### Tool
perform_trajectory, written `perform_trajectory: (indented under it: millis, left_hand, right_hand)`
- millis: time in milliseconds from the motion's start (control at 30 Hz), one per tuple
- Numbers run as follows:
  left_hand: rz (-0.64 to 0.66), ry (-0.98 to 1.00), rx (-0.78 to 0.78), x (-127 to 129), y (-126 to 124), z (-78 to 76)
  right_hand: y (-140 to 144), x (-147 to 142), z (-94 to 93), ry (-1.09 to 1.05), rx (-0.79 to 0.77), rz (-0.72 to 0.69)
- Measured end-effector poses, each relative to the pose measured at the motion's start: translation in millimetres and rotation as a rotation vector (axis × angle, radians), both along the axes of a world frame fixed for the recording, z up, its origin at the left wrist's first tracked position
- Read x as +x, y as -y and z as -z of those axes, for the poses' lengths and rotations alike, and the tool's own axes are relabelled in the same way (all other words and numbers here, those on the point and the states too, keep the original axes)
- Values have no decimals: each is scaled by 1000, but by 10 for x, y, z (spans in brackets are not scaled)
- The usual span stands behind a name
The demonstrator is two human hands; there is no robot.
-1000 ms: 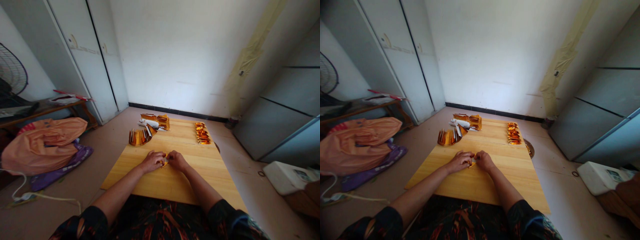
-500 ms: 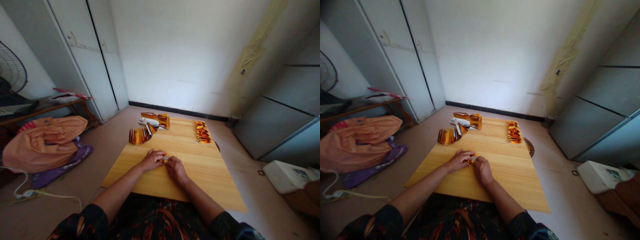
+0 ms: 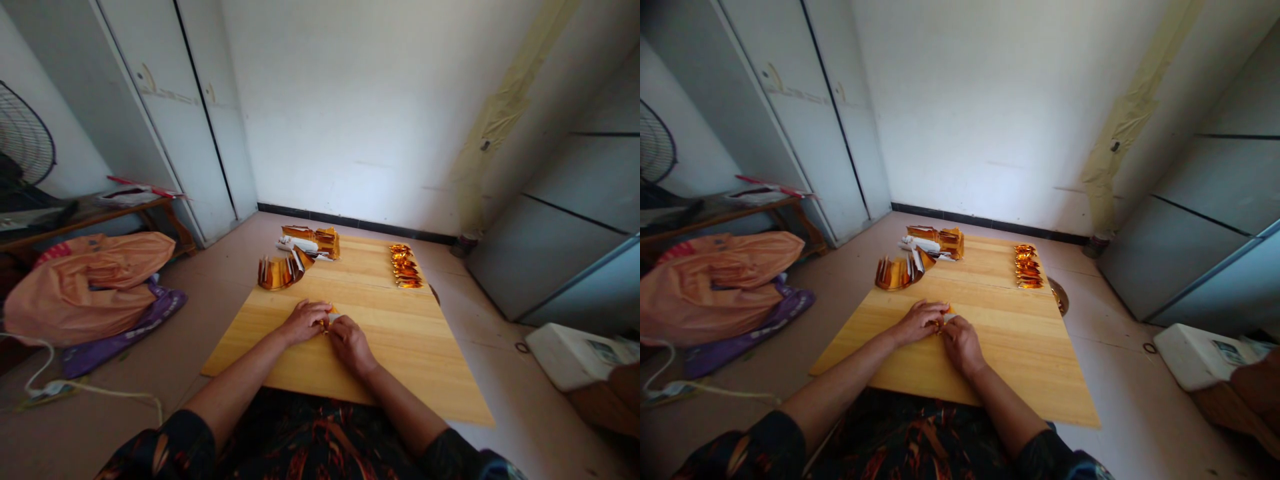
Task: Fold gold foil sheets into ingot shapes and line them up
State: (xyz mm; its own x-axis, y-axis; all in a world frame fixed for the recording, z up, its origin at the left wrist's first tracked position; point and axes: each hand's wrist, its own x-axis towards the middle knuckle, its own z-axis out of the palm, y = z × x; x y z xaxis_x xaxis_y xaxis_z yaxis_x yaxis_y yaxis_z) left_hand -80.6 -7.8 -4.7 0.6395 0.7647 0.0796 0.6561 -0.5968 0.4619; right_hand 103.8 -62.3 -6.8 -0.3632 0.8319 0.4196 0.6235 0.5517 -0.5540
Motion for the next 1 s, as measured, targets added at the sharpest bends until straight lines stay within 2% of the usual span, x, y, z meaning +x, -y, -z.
perform_trajectory:
  millis: [67, 167, 300, 433, 667, 800, 900, 1000]
  left_hand:
    - [-4, 3, 6, 21, 26, -29]
    - [-51, 27, 57, 104, 91, -73]
    - [-196, 36, 137, 273, 193, -102]
    - [-281, 6, 123, 365, 238, -123]
    - [-82, -106, 62, 169, 113, -185]
    - [-2, -147, 132, 84, 135, -247]
    - [-3, -162, 215, 118, 236, -287]
    - [-74, -166, 278, 220, 329, -289]
  right_hand:
    - [-76, 96, -15, -62, -16, 69]
    - [-168, 238, -31, -45, -46, 140]
    - [-140, 293, -46, 29, -40, 110]
    - [1, 196, -60, 218, 3, 112]
    - [82, 82, -79, 406, 73, 174]
    - [36, 117, -124, 478, 87, 139]
    - [-51, 220, -182, 535, 86, 112]
    - [-166, 351, -237, 567, 56, 80]
